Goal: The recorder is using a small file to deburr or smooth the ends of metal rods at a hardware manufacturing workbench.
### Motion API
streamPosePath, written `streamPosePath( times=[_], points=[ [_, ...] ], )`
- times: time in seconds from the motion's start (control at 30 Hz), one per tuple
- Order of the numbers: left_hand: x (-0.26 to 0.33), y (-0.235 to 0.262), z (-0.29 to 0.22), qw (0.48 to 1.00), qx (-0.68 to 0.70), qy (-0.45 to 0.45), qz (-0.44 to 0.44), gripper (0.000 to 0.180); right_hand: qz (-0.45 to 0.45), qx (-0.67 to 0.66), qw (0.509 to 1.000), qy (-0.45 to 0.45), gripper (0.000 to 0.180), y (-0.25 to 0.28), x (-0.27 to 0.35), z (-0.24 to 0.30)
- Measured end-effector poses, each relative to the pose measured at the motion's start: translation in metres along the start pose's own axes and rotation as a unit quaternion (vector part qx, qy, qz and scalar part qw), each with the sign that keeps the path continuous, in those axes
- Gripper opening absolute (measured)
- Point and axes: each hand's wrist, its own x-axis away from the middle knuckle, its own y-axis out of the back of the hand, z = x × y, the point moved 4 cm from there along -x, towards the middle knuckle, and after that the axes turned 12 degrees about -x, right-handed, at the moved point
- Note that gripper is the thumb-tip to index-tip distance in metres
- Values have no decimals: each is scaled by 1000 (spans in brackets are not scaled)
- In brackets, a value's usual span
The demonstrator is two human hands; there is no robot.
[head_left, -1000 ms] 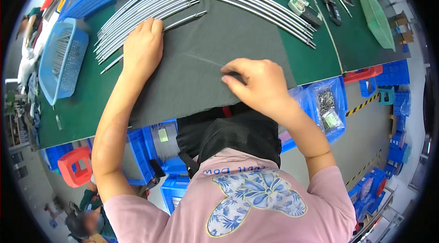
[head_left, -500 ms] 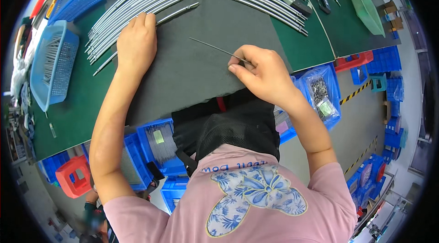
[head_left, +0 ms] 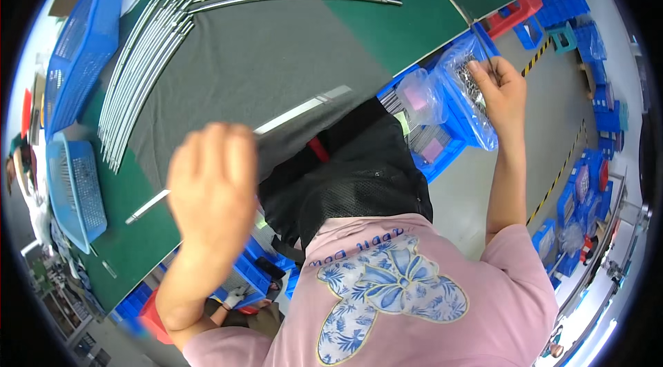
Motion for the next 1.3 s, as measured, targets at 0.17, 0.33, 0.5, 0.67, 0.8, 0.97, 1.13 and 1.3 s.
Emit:
streamPosePath(
  times=[0.17,0.33,0.5,0.67,0.8,0.97,1.13,1.3],
  points=[
    [-11,-24,-33,994,104,-22,38,28,13,-91,993,73,14,-43,35,25],
    [-11,-35,-36,991,123,9,55,34,139,-108,984,32,21,-79,69,36],
    [-10,-35,-34,988,135,32,61,33,164,-144,976,-10,31,-88,81,38],
    [-24,-33,-37,966,246,74,3,22,153,-153,975,42,31,-91,84,39],
    [-37,-42,-52,957,268,100,-51,18,163,-133,976,58,33,-92,86,42],
    [-40,-50,-56,938,309,134,-78,15,155,-111,980,49,34,-90,89,47],
    [-39,-55,-59,912,362,176,-79,14,145,-82,984,57,37,-91,89,53],
    [-41,-53,-61,913,361,174,-81,14,132,-58,986,78,37,-89,91,55]
  ],
)
